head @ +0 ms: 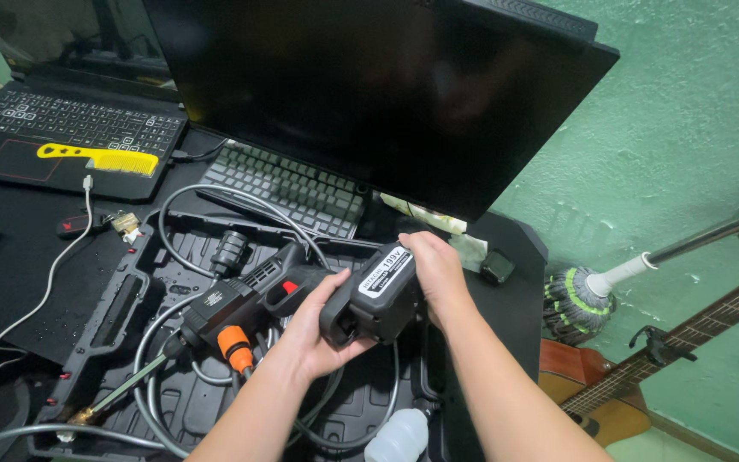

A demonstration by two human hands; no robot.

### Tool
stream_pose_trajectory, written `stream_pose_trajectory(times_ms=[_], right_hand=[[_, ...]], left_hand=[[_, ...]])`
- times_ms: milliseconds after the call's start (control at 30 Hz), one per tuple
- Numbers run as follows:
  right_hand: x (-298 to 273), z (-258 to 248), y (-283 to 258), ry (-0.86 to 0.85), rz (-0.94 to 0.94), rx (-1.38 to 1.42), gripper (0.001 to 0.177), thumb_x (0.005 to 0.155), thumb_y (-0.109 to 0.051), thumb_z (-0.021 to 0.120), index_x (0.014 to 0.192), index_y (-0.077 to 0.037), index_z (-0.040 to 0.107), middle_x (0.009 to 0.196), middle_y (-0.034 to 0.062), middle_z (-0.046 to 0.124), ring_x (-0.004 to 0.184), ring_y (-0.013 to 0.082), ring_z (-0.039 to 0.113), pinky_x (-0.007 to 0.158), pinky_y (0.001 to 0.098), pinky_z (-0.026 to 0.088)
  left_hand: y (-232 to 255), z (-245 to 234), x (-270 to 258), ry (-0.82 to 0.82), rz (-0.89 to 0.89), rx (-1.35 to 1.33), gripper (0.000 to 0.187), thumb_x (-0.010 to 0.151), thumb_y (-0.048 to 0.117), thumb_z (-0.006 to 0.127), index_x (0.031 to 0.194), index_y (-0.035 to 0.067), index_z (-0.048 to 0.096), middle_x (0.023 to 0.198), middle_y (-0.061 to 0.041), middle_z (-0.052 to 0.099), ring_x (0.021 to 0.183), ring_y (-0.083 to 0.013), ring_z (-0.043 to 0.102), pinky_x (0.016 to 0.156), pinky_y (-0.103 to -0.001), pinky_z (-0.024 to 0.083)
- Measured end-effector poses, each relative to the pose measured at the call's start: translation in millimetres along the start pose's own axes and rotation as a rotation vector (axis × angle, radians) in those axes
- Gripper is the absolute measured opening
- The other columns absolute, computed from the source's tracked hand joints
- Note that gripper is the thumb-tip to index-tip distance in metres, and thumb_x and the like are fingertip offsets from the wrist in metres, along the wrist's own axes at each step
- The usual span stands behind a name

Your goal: The person repeatedly attaches and detaches a battery pack to a handheld power tool, manipulating the locking mechanism and rotating the components. The person also briefly lifts the tool to inspect it before returning to the repetitive attachment cycle.

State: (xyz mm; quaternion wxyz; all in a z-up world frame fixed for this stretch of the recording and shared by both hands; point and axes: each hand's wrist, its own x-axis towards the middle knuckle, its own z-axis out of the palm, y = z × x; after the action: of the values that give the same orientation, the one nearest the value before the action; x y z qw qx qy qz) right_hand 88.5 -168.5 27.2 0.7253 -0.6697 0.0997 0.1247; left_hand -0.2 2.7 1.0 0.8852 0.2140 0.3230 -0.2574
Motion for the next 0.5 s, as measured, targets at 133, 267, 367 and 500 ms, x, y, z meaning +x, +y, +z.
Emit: stream_pose_trajectory(times_ms=[133, 267, 367, 500], right_hand=[[1.9, -8.9, -4.3, 0.048, 0.014, -0.02, 0.018, 0.089, -0.021, 0.066, 0.087, -0.005, 0.072, 0.079, 0.0045, 0.069, 0.071, 0.0147, 0.063, 0.067, 0.0291, 0.049], [-5.6, -16.0, -0.4, 0.079, 0.031, 0.007, 0.017, 0.088, -0.021, 0.067, 0.086, -0.005, 0.072, 0.079, 0.0032, 0.069, 0.072, 0.0144, 0.064, 0.068, 0.0288, 0.05], [-4.2, -14.5, 2.8, 0.064, 0.034, -0.052, 0.018, 0.089, -0.023, 0.067, 0.084, -0.005, 0.07, 0.078, 0.0033, 0.068, 0.071, 0.0141, 0.063, 0.068, 0.0286, 0.049], [-4.4, -8.9, 5.7, 0.022, 0.035, -0.11, 0.019, 0.09, -0.024, 0.067, 0.084, -0.006, 0.07, 0.077, 0.0017, 0.066, 0.07, 0.0118, 0.061, 0.068, 0.0269, 0.048]], left_hand=[[1.3, -2.6, 3.0, -0.029, -0.045, 0.001, 0.048, 0.085, 0.051, 0.067, 0.111, 0.01, 0.073, 0.103, -0.011, 0.075, 0.091, -0.0261, 0.073, 0.081, -0.045, 0.063], [0.4, -5.5, 3.8, -0.017, -0.038, 0.03, 0.05, 0.087, 0.052, 0.067, 0.112, 0.009, 0.071, 0.102, -0.012, 0.074, 0.089, -0.0262, 0.072, 0.08, -0.045, 0.063], [-0.8, -1.5, 2.1, 0.004, -0.051, 0.029, 0.048, 0.087, 0.05, 0.067, 0.113, 0.009, 0.072, 0.103, -0.011, 0.074, 0.09, -0.0248, 0.072, 0.081, -0.045, 0.062], [-0.6, 2.2, -3.3, -0.006, -0.058, 0.028, 0.049, 0.085, 0.05, 0.065, 0.112, 0.01, 0.073, 0.104, -0.011, 0.075, 0.092, -0.0255, 0.073, 0.082, -0.046, 0.062]])
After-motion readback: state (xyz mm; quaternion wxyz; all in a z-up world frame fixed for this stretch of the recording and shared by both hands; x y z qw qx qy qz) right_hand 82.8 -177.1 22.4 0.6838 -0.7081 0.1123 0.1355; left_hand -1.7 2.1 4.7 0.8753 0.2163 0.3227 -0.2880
